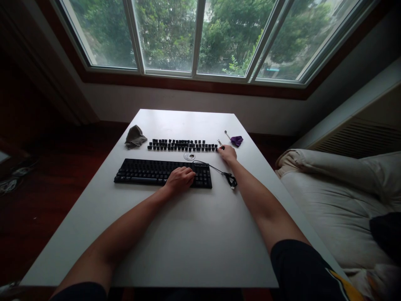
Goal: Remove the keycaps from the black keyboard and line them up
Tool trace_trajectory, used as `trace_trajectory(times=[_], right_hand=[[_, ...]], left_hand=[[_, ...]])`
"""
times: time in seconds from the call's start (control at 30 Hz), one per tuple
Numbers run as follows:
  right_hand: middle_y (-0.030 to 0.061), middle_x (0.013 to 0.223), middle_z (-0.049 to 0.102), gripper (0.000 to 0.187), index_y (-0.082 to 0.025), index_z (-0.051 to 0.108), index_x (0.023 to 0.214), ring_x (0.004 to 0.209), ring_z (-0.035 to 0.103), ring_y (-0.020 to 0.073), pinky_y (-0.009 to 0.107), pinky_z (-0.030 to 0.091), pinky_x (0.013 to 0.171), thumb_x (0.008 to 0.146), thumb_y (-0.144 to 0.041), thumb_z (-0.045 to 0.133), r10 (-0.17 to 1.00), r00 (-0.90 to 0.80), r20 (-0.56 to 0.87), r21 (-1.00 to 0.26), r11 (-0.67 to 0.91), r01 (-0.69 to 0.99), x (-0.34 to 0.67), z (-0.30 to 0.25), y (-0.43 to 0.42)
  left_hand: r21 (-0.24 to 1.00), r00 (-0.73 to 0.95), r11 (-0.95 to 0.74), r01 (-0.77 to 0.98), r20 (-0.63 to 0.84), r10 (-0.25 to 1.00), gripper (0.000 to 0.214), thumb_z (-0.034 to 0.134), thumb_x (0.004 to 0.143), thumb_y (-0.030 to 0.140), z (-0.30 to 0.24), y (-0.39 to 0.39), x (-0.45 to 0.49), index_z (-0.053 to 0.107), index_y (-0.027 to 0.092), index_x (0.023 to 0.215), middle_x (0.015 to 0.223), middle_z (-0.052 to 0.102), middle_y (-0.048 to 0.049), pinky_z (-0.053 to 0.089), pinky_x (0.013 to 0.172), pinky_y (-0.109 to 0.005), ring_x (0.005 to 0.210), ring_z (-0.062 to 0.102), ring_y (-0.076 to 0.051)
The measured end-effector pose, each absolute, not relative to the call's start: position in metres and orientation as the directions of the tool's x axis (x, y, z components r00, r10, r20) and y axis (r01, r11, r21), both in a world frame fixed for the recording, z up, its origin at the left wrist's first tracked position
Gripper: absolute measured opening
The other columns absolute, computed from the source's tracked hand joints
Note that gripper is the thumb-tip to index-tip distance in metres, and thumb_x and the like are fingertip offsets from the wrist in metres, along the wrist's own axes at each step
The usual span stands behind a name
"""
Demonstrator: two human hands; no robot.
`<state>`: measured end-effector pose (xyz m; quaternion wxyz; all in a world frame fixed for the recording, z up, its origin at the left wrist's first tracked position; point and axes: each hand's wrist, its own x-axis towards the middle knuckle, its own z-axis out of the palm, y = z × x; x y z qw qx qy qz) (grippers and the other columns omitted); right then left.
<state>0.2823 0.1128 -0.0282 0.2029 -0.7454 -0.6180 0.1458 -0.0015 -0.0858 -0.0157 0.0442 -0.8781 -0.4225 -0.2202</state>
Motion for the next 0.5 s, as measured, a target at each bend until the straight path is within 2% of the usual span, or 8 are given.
trace_trajectory(times=[0.3,0.4,0.5], right_hand=[[0.0107,0.105,0.074,0.029,-0.024,0.075,0.102,0.095,0.065,0.0251,0.033,0.047,0.079,0.084,-0.042,0.062,0.983,0.179,0.047,-0.487,-0.134,0.863,0.282,-0.027,0.115],[0.0107,0.103,0.073,0.03,-0.023,0.074,0.101,0.092,0.064,0.0249,0.033,0.046,0.077,0.084,-0.044,0.061,0.975,0.201,0.098,-0.529,-0.12,0.84,0.282,-0.029,0.11],[0.0096,0.097,0.073,0.033,-0.021,0.072,0.1,0.087,0.062,0.0231,0.031,0.046,0.075,0.084,-0.048,0.059,0.962,0.229,0.152,-0.624,-0.086,0.777,0.284,-0.03,0.102]], left_hand=[[0.115,0.547,-0.634,0.765,0.403,0.733,0.022,0.046,0.098,0.028,-0.013,-0.086,-0.001,0.066,0.021,0.106,0.104,0.066,-0.0067,0.046,0.082,-0.036,0.093,0.058,-0.021],[0.12,0.546,-0.633,0.765,0.401,0.736,0.022,0.046,0.099,0.027,-0.012,-0.086,-0.001,0.066,0.021,0.106,0.104,0.066,-0.007,0.046,0.083,-0.036,0.093,0.058,-0.021],[0.129,0.547,-0.636,0.761,0.399,0.736,0.022,0.046,0.099,0.027,-0.011,-0.086,0.0,0.066,0.021,0.105,0.104,0.066,-0.0071,0.046,0.084,-0.036,0.093,0.058,-0.02]])
